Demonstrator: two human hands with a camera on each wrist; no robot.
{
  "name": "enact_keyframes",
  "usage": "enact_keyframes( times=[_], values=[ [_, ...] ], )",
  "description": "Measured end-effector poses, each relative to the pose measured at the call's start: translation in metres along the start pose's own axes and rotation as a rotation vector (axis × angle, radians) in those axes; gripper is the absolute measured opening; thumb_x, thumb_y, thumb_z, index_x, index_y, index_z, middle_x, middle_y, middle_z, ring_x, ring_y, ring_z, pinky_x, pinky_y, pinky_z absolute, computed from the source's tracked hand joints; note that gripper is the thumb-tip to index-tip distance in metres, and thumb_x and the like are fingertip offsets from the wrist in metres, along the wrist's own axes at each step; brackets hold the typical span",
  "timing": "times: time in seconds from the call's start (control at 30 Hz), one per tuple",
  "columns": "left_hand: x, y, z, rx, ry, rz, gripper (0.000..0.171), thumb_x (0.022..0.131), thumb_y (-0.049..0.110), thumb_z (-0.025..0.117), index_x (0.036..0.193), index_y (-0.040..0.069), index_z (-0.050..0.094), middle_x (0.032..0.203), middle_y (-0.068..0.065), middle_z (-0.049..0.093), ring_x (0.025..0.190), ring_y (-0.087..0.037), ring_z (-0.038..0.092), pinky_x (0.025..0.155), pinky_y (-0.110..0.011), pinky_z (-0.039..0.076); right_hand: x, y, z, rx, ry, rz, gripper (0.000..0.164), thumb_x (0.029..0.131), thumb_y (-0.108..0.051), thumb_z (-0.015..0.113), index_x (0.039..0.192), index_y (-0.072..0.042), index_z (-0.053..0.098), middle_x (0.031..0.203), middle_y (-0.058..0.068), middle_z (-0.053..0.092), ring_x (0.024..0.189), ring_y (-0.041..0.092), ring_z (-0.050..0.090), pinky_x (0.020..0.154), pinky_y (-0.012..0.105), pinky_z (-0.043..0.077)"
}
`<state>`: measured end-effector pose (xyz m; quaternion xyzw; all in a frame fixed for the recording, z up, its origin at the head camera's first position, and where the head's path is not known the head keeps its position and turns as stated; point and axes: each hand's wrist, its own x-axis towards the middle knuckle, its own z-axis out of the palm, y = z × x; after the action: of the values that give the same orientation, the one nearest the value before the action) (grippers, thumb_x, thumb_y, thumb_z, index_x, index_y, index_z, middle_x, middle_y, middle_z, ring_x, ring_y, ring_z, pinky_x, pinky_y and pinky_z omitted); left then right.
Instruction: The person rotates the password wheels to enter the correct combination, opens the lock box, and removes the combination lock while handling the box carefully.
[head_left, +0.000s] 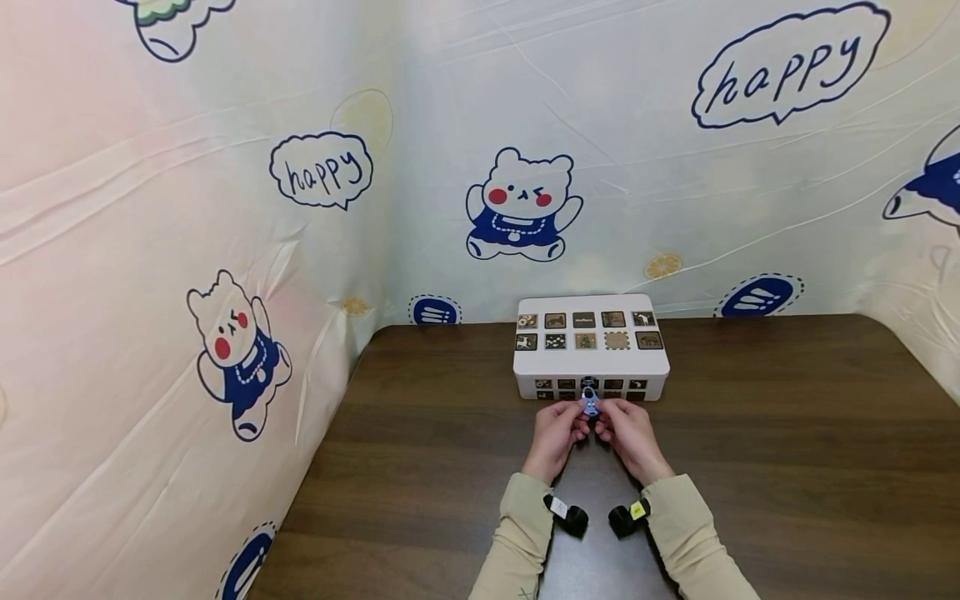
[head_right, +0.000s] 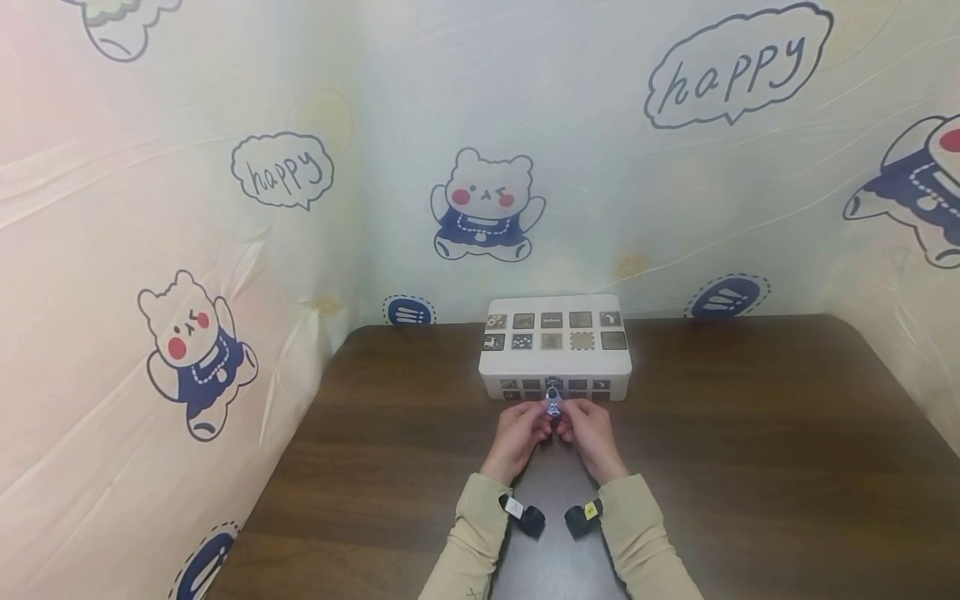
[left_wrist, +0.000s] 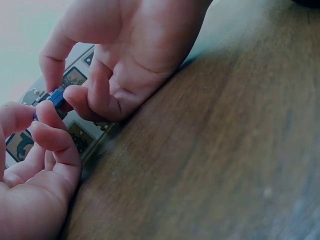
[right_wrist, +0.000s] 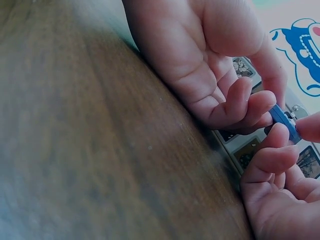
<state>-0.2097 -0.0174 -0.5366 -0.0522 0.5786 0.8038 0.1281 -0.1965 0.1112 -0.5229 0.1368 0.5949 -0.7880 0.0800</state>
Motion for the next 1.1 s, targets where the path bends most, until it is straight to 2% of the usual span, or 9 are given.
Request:
enact_keyframes(
  times=[0.13, 0.4, 1.1],
  values=[
    [0.0003, 0.0009, -0.0005, 0.022, -0.008, 0.000, 0.014, 0.085, 0.014, 0.058, 0.087, 0.001, 0.063, 0.071, -0.004, 0.058, 0.054, -0.009, 0.053, 0.049, -0.020, 0.045, 0.0004, 0.0005, 0.0002, 0.003, 0.012, -0.006, 0.014, 0.086, -0.013, 0.052, 0.090, 0.001, 0.054, 0.069, 0.001, 0.051, 0.056, 0.011, 0.051, 0.049, 0.019, 0.043],
    [0.0051, -0.0071, -0.0013, -0.010, 0.007, 0.000, 0.016, 0.084, 0.017, 0.061, 0.087, 0.002, 0.063, 0.070, -0.003, 0.058, 0.053, -0.008, 0.052, 0.047, -0.018, 0.044, 0.0009, 0.0033, 0.0005, -0.023, 0.020, -0.034, 0.011, 0.085, -0.011, 0.053, 0.085, 0.000, 0.056, 0.065, 0.001, 0.051, 0.053, 0.008, 0.050, 0.046, 0.018, 0.041],
    [0.0041, -0.0077, 0.0000, -0.025, 0.019, 0.022, 0.017, 0.083, 0.018, 0.062, 0.086, 0.001, 0.063, 0.069, -0.003, 0.057, 0.051, -0.008, 0.052, 0.046, -0.017, 0.044, 0.0011, 0.0031, 0.0002, -0.008, 0.012, -0.028, 0.013, 0.086, -0.014, 0.052, 0.079, -0.002, 0.053, 0.060, -0.002, 0.048, 0.051, 0.007, 0.049, 0.046, 0.018, 0.040]
  ],
)
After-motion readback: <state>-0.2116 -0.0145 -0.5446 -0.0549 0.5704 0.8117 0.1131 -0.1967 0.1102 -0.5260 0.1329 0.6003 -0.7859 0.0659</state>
